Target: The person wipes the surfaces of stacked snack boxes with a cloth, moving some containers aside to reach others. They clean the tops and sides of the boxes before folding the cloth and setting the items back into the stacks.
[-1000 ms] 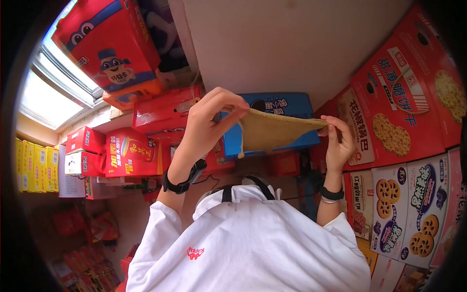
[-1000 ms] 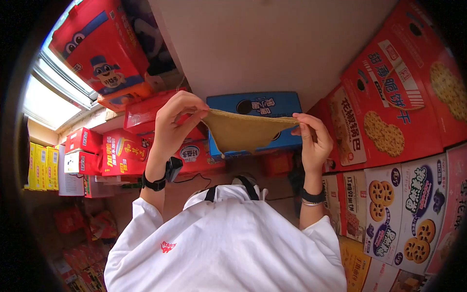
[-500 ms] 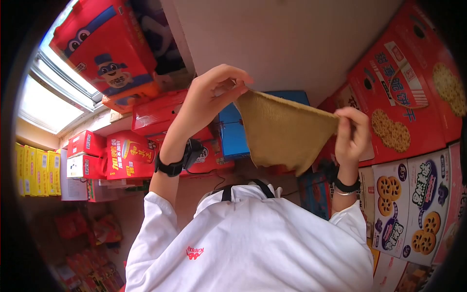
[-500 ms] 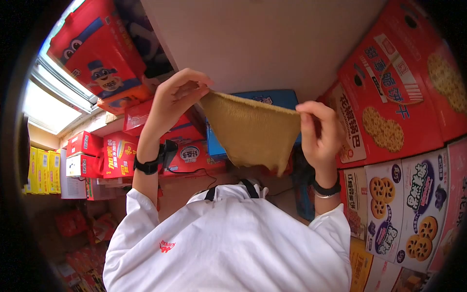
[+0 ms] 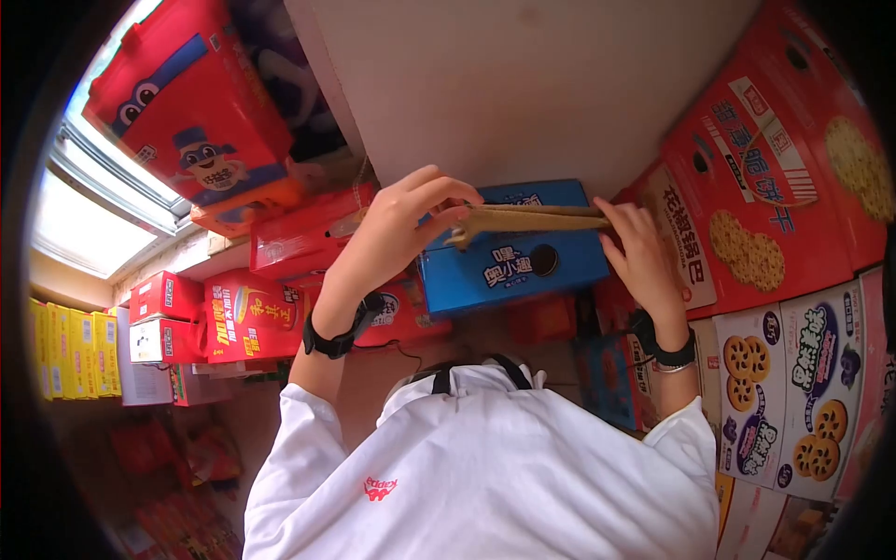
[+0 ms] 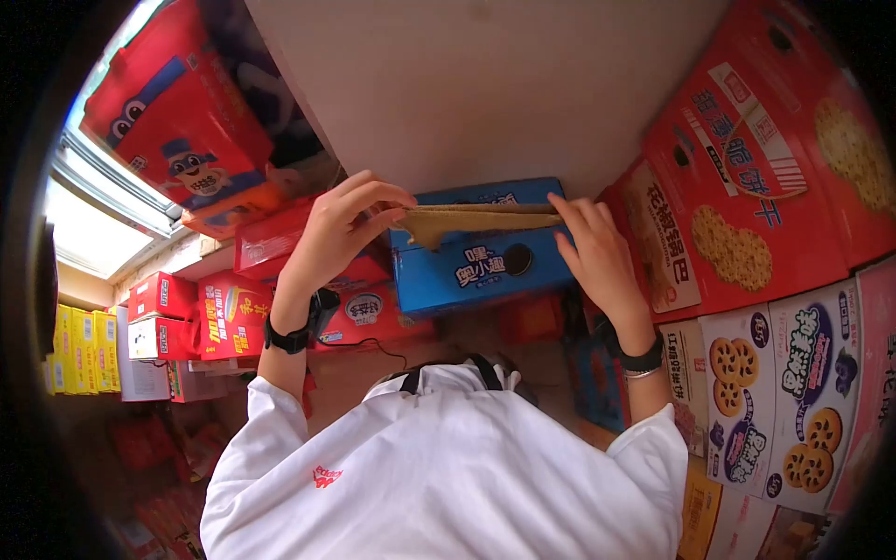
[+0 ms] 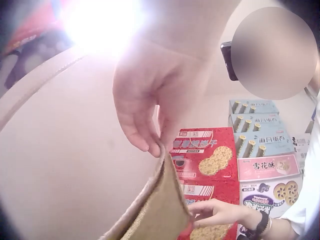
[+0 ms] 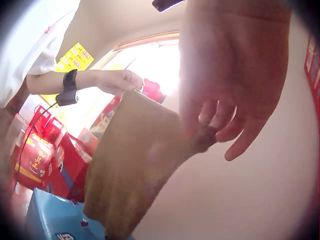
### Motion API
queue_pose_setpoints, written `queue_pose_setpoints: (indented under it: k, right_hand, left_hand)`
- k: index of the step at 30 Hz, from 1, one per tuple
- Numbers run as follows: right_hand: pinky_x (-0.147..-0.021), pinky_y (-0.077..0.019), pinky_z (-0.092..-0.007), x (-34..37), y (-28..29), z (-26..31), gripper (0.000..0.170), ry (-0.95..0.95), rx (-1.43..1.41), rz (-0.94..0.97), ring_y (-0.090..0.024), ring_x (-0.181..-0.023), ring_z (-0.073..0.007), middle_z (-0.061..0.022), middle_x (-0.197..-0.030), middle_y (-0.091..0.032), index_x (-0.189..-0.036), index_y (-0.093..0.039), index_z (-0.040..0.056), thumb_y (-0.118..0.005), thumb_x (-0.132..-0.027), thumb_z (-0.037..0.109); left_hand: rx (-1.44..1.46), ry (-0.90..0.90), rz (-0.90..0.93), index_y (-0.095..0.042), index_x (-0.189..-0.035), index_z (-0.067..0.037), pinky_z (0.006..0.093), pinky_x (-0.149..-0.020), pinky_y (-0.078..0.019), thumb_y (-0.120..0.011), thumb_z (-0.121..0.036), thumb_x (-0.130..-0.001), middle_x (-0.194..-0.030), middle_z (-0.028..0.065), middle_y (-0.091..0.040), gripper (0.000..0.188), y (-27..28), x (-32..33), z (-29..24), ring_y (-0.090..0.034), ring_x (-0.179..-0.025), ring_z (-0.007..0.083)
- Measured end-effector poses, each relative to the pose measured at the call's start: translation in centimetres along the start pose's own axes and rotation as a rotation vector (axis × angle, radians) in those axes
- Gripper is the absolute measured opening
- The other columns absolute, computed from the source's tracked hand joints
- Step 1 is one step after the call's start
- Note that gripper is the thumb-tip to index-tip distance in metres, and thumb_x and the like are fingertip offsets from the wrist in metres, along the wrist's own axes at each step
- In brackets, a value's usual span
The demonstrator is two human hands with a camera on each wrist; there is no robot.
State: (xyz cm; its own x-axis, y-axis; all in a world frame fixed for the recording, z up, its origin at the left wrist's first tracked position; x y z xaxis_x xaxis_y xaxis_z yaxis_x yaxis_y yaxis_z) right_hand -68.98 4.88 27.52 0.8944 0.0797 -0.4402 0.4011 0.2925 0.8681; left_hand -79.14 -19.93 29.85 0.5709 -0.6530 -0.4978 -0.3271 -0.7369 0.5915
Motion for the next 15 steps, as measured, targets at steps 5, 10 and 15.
queue_pose_setpoints:
  k: [5, 10, 15]
  right_hand:
    - [-0.072, -0.0434, -0.0357, -0.9, 2.9, 1.5, 0.033, -0.018, 0.073, -0.103, -0.049, -0.086, -0.0262, -0.0080, -0.087, -0.049, -0.103, -0.057, 0.0065, -0.063, -0.071, 0.003]
    - [-0.068, -0.0460, -0.0279, -2.1, 5.2, 2.5, 0.027, -0.094, -0.277, -0.177, -0.055, -0.081, -0.0187, -0.0056, -0.089, -0.052, -0.095, -0.059, 0.0038, -0.061, -0.069, -0.004]
    - [-0.070, -0.0476, -0.0247, -4.3, 1.8, 0.8, 0.020, -0.196, -0.471, -0.007, -0.058, -0.081, -0.0154, -0.0062, -0.093, -0.056, -0.098, -0.059, 0.0027, -0.057, -0.078, -0.002]
  left_hand:
    - [0.010, -0.052, -0.034, -0.062, -0.093, -0.005, 0.0219, -0.057, -0.0452, -0.062, -0.001, -0.078, -0.082, 0.0040, -0.057, 0.016, 2.0, -0.2, -2.1, -0.057, -0.069, 0.0119]
    - [0.056, -0.136, -0.076, -0.061, -0.093, -0.001, 0.0205, -0.060, -0.0448, -0.062, 0.006, -0.076, -0.084, 0.0047, -0.057, 0.019, 4.0, -0.2, -3.1, -0.056, -0.071, 0.0103]
    - [0.309, -0.024, -0.129, -0.058, -0.094, 0.001, 0.0197, -0.070, -0.0451, -0.057, 0.009, -0.079, -0.087, 0.0038, -0.057, 0.017, 3.3, -1.2, 1.0, -0.056, -0.079, 0.0080]
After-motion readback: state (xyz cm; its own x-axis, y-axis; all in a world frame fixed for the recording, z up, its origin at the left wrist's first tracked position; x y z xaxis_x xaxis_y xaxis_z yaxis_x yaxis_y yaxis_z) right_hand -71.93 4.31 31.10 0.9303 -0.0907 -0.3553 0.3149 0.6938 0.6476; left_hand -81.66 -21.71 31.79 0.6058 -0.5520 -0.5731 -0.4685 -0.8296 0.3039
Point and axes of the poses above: each hand's wrist, its own x-axis away from the middle knuckle, its own y-axis out of the back of the hand, z = x × y, the point moved 4 cm from there along -x, towards the middle knuckle
